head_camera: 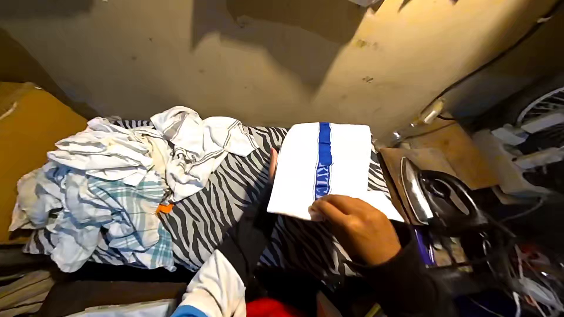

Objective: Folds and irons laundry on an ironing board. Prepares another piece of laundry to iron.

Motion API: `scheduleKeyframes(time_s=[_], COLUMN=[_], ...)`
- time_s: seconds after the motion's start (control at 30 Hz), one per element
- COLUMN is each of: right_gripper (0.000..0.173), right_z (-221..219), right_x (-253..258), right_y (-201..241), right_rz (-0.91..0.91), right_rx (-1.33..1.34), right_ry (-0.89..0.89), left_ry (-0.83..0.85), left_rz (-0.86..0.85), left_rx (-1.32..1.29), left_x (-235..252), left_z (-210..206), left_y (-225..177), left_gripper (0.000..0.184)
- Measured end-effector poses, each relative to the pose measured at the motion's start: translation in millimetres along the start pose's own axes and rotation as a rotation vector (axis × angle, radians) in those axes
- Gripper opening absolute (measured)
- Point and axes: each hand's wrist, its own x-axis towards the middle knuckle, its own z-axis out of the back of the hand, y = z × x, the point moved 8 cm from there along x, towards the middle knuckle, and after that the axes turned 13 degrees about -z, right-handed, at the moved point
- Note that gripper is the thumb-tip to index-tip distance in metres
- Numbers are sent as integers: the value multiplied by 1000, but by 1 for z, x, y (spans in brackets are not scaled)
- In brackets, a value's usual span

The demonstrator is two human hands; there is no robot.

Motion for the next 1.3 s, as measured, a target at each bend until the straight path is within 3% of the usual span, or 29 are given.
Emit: scheduleKeyframes(time_s=[0.1,0.2,0.3,0.43,0.53,0.6,0.83,0.97,1.1,1.2,1.3], right_gripper=[13,25,24,26,41,39,26,30,29,30,34], right_z=[-70,-118,-113,-90,-94,-101,-104,-114,-104,-112,-110], right_x=[-65,-146,-188,-191,-189,-187,-192,-198,-184,-189,-191], right_y=[-17,-22,-32,-86,-123,-134,-134,-133,-130,-133,-132], right_rz=[-210,-406,-502,-826,-1113,-1222,-1264,-1231,-1184,-1179,-1211], right_rx=[119,274,368,293,289,342,489,437,370,309,134], right_ry=[234,550,536,297,346,408,529,598,554,674,770], left_ry=[268,372,450,526,485,501,560,682,654,857,1024], left_rz=[73,81,-52,0,-64,-103,-144,-188,-534,-691,-757], left_rx=[-100,168,483,646,752,791,860,1115,1168,1075,1117], left_x=[-27,-59,-107,-148,-147,-142,-140,-138,-128,-138,-154], left_z=[27,83,120,127,126,121,133,119,67,17,7], left_y=[69,104,92,93,89,84,79,67,35,61,114], left_gripper=[47,51,38,38,25,18,14,23,35,47,60])
